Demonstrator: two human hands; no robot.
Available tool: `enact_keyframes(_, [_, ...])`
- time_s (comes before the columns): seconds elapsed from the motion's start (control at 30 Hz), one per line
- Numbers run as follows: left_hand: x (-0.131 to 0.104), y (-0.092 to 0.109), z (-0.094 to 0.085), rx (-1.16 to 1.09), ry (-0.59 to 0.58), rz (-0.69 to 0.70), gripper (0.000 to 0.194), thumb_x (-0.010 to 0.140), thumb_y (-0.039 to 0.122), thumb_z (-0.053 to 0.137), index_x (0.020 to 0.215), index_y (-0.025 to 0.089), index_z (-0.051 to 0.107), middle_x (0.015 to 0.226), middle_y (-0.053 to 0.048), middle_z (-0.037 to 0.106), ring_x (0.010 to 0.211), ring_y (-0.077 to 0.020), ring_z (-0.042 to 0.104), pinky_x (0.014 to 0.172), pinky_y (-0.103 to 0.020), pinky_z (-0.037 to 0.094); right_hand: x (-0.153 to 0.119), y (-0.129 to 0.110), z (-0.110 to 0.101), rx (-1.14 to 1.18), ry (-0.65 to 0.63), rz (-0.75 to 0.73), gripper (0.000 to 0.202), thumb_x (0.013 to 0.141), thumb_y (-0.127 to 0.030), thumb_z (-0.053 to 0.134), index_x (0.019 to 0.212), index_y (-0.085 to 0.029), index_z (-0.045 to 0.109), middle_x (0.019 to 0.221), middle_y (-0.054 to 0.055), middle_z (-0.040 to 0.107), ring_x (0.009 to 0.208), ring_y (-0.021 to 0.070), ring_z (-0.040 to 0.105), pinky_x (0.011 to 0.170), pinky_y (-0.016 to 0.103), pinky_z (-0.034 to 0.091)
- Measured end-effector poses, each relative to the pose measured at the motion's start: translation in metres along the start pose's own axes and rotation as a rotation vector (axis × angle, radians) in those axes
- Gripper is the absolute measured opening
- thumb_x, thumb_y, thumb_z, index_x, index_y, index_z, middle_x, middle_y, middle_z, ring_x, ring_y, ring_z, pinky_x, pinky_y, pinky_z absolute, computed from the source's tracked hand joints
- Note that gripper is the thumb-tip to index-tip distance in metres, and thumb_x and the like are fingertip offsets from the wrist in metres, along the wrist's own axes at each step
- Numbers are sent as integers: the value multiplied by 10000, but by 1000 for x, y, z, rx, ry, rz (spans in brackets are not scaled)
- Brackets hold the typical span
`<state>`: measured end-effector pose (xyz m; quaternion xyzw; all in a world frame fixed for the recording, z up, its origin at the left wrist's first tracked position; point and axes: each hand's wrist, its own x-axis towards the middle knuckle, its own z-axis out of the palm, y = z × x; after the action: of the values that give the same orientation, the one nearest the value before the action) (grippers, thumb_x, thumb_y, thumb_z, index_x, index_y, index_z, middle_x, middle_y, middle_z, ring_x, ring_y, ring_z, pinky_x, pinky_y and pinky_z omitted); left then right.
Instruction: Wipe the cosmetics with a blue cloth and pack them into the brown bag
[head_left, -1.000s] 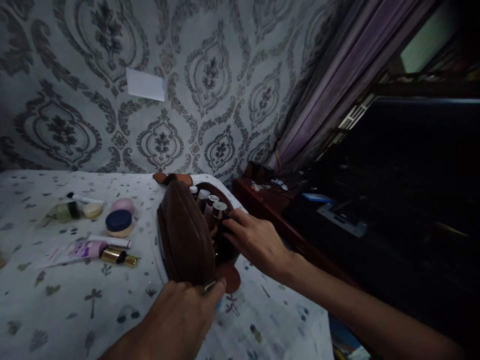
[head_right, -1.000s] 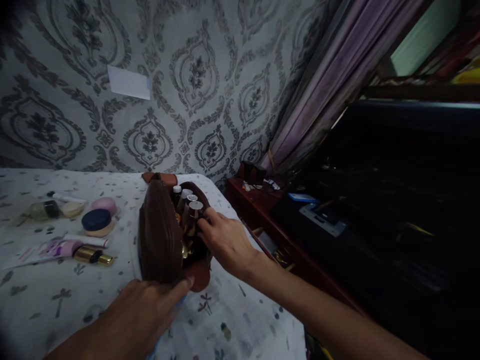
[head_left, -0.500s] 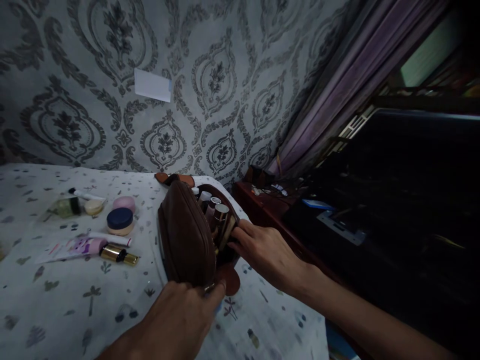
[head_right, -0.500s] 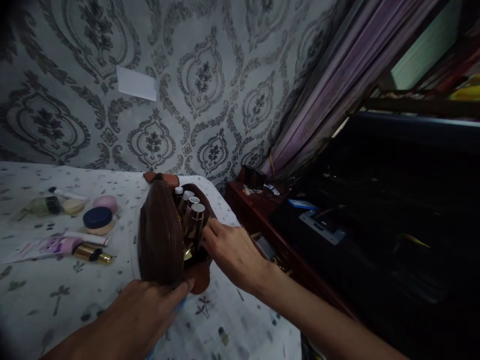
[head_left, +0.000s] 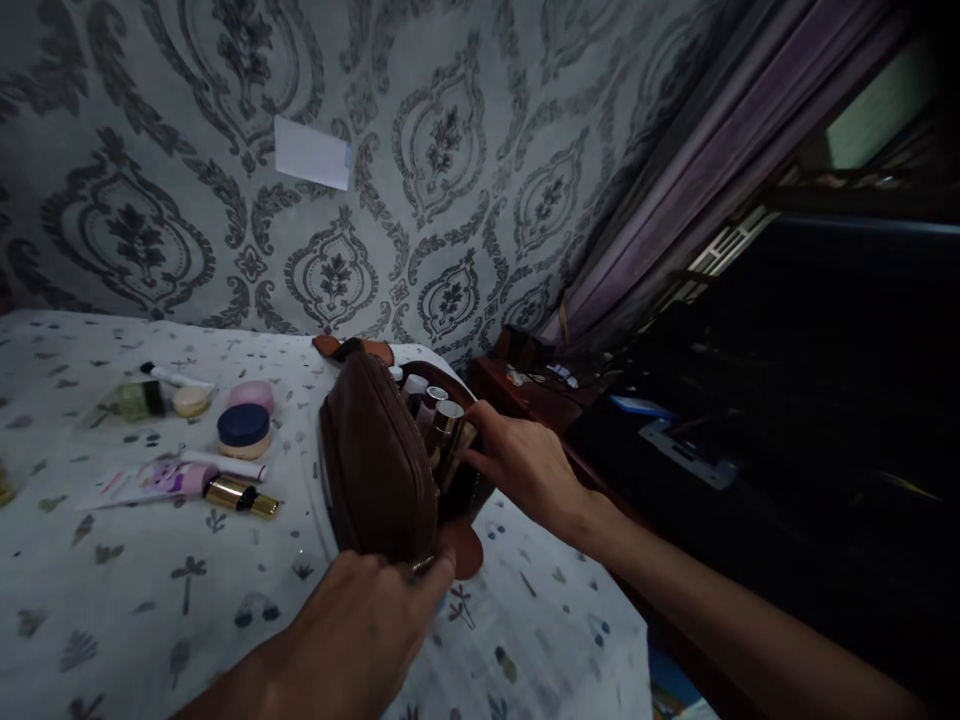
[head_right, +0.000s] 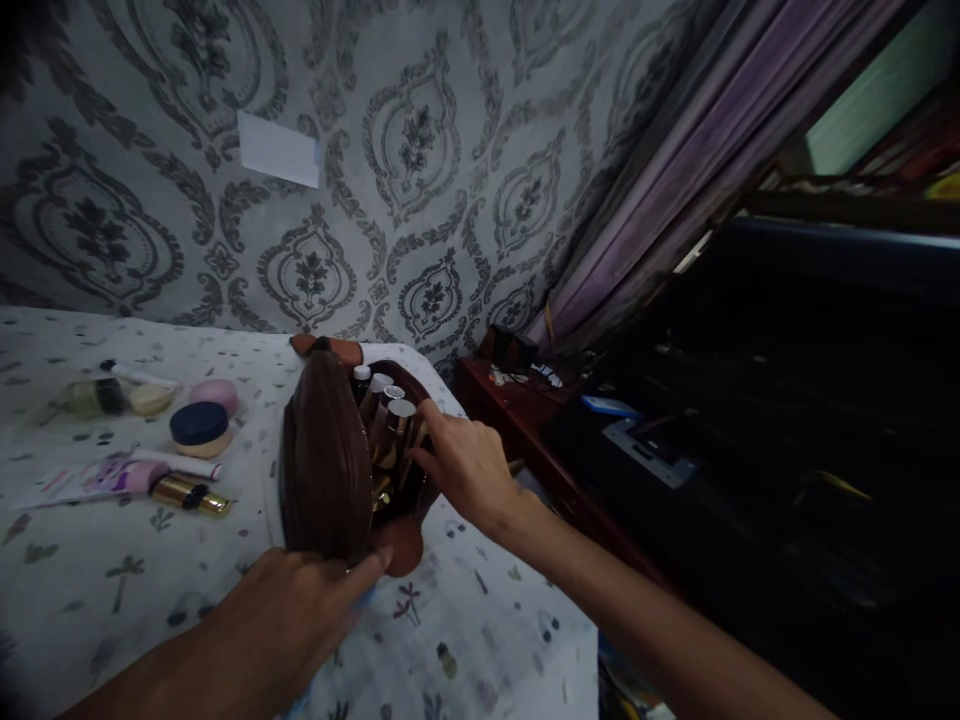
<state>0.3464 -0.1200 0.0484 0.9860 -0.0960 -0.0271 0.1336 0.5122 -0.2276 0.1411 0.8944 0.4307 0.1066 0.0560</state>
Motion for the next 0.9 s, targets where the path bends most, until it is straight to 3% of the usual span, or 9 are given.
enact_keyframes(0.17, [2,1,-5,15,-45,-17,529,899,136,446,1417,220,379,912,-91,745,785,-314,727,655,-451,566,3,0,3,6,2,18,278,879,-326,684,1073,-214,519,851,19,726,757,199,680,536,251,246])
enact_keyframes(0.4, [0,0,-6,-1,-28,-3,514,891,122,478,1390,221,404,937,-79,745,775,-245,722,675,-359,561,-5,6,12,47,112,-61,284,888,-370,662,1093,-214,542,801,8,699,674,178,652,538,244,276])
enact_keyframes(0.67, [0,6,-17,-21,-88,-43,521,895,73,445,1396,213,423,961,-104,738,815,-262,717,675,-379,553,-13,12,19,159,235,-121,292,936,-358,578,1172,-191,533,787,15,696,603,159,619,533,244,324])
enact_keyframes(0.77, [3,3,-16,-47,-89,-46,517,879,87,476,1376,225,439,965,-95,741,796,-256,716,661,-358,549,-27,13,24,227,293,-314,209,990,-285,454,1126,-166,561,776,22,669,587,135,592,541,246,363])
enact_keyframes(0.9, [3,-1,-12,-97,-29,-11,462,861,174,524,1316,244,490,886,-63,753,713,-248,712,600,-319,536,-49,17,33,149,182,-623,228,976,-138,375,1009,-138,601,868,54,650,544,110,529,495,261,356])
